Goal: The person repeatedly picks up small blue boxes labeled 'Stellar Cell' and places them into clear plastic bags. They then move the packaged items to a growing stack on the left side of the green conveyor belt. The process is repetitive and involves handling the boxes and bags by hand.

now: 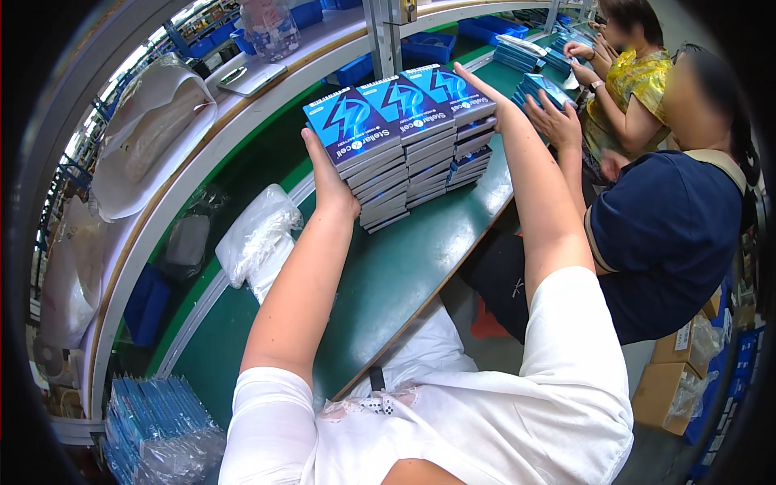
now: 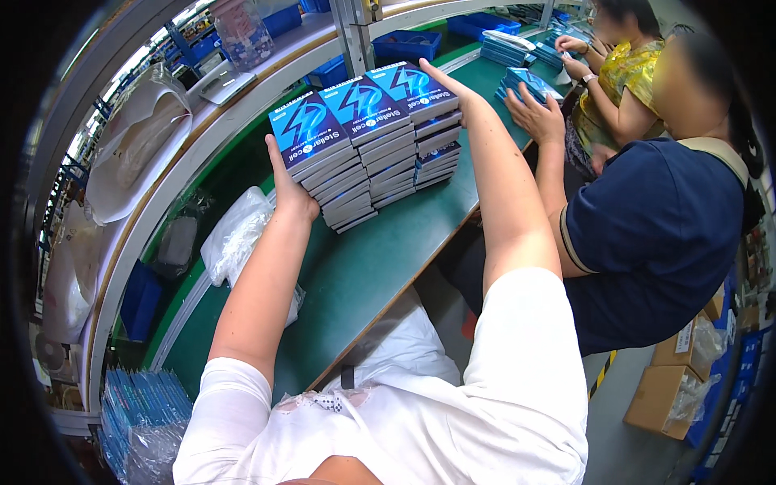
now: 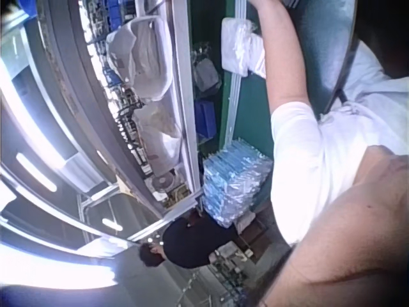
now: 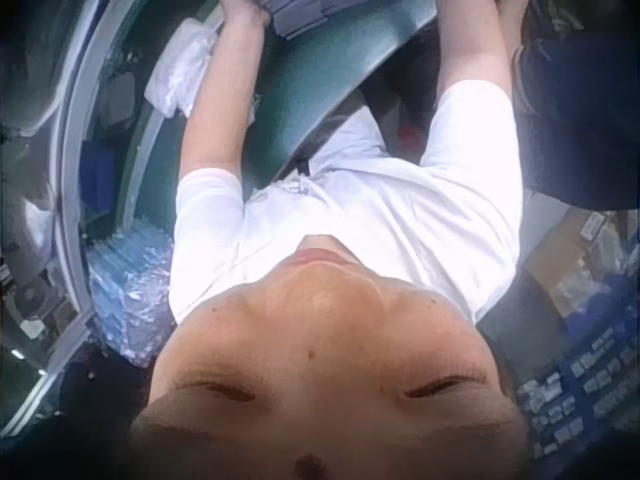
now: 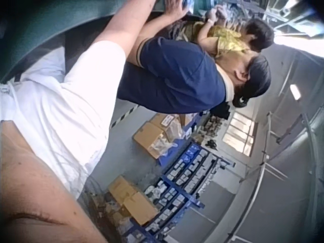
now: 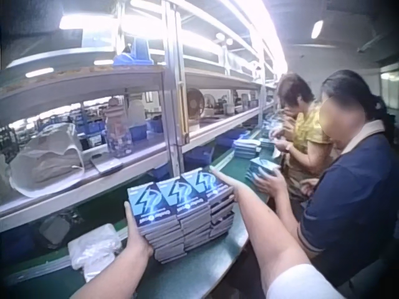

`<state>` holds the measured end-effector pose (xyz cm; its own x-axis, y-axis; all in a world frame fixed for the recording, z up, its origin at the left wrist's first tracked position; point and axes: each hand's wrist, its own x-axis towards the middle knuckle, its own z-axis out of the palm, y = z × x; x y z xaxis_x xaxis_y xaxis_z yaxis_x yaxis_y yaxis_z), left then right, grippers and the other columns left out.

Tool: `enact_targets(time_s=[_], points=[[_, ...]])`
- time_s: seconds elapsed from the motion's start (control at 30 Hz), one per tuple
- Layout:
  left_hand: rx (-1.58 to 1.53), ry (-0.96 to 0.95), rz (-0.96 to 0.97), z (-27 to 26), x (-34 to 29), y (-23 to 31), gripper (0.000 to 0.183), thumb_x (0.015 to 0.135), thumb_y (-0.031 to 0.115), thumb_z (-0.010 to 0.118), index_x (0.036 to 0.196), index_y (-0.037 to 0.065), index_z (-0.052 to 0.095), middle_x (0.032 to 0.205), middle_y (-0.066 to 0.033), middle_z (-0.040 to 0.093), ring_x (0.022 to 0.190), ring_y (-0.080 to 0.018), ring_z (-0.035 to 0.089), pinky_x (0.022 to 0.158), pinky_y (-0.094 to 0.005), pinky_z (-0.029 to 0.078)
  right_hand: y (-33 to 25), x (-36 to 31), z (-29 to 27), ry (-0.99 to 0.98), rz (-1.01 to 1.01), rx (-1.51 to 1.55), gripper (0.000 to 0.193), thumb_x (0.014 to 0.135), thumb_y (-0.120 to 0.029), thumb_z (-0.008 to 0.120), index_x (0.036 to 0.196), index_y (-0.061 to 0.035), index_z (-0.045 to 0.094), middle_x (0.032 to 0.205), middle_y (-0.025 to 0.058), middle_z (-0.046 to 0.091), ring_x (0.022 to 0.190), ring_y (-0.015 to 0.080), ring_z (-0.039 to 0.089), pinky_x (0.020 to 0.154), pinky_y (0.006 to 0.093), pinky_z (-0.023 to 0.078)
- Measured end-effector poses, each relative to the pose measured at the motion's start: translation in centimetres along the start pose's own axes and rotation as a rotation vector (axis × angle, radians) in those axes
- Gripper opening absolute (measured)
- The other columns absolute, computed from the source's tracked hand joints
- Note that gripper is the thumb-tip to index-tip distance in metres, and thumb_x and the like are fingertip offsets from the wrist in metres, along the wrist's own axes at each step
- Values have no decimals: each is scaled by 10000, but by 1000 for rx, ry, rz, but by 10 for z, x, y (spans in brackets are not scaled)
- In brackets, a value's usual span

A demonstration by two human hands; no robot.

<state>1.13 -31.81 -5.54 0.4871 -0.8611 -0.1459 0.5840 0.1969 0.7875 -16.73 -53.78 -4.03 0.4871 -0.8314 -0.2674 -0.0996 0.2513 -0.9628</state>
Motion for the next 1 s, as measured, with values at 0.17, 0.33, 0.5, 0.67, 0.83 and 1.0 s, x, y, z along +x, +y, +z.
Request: enact_targets(time_s=[0.17, 0.33, 0.5, 0.67, 0.83, 1.0], points=[[119, -6, -54, 2, -16, 9, 904, 792, 805, 321, 1357, 106, 419, 1336, -141, 454, 1242, -320, 395, 1042, -488, 275, 9, -6, -5, 121, 21, -6, 978, 699, -859, 399, 1273, -80, 538, 1332, 168, 502, 1253, 345, 430, 1003, 543, 319], [249, 120, -176, -65, 15, -15, 1224, 701, 882, 337, 1456, -23, 6, 1506, -267, 2, 1414, -366, 17, 1117, -502, 68, 31, -3, -27, -2, 158, 104, 964, 700, -824, 474, 1275, -52, 516, 1345, 140, 497, 1233, 311, 452, 1016, 491, 339], [299, 26, -178, -55, -3, -18, 1155, 733, 866, 298, 1457, -11, 97, 1494, -247, 146, 1395, -342, 159, 1112, -463, 155, 37, -27, -10, 45, 110, 200, 634, 889, -585, 451, 1190, -39, 569, 1270, 101, 565, 1143, 261, 515, 992, 415, 376], [358, -96, -139, -17, -26, -11, 987, 803, 818, 203, 1446, 71, 264, 1466, -154, 313, 1349, -282, 296, 1082, -440, 255, 56, -21, -16, 57, 78, 171, 458, 907, -438, 449, 1110, -61, 614, 1167, 90, 624, 1021, 263, 573, 890, 406, 442], [414, -109, -183, -41, 3, 8, 820, 852, 698, 353, 1387, 78, 377, 1422, -126, 398, 1315, -277, 353, 1055, -493, 276, 59, -60, 10, 79, -54, 279, 509, 914, -512, 437, 1141, -83, 591, 1111, 83, 626, 1007, 226, 587, 836, 382, 487], [452, -238, -288, -76, 56, 40, 549, 893, 503, 457, 1215, 72, 571, 1264, -100, 566, 1156, -237, 522, 985, -424, 379, 66, -129, 74, 82, -22, 466, 830, 854, -743, 276, 1326, -84, 451, 1278, 137, 534, 1167, 290, 520, 970, 429, 419]])
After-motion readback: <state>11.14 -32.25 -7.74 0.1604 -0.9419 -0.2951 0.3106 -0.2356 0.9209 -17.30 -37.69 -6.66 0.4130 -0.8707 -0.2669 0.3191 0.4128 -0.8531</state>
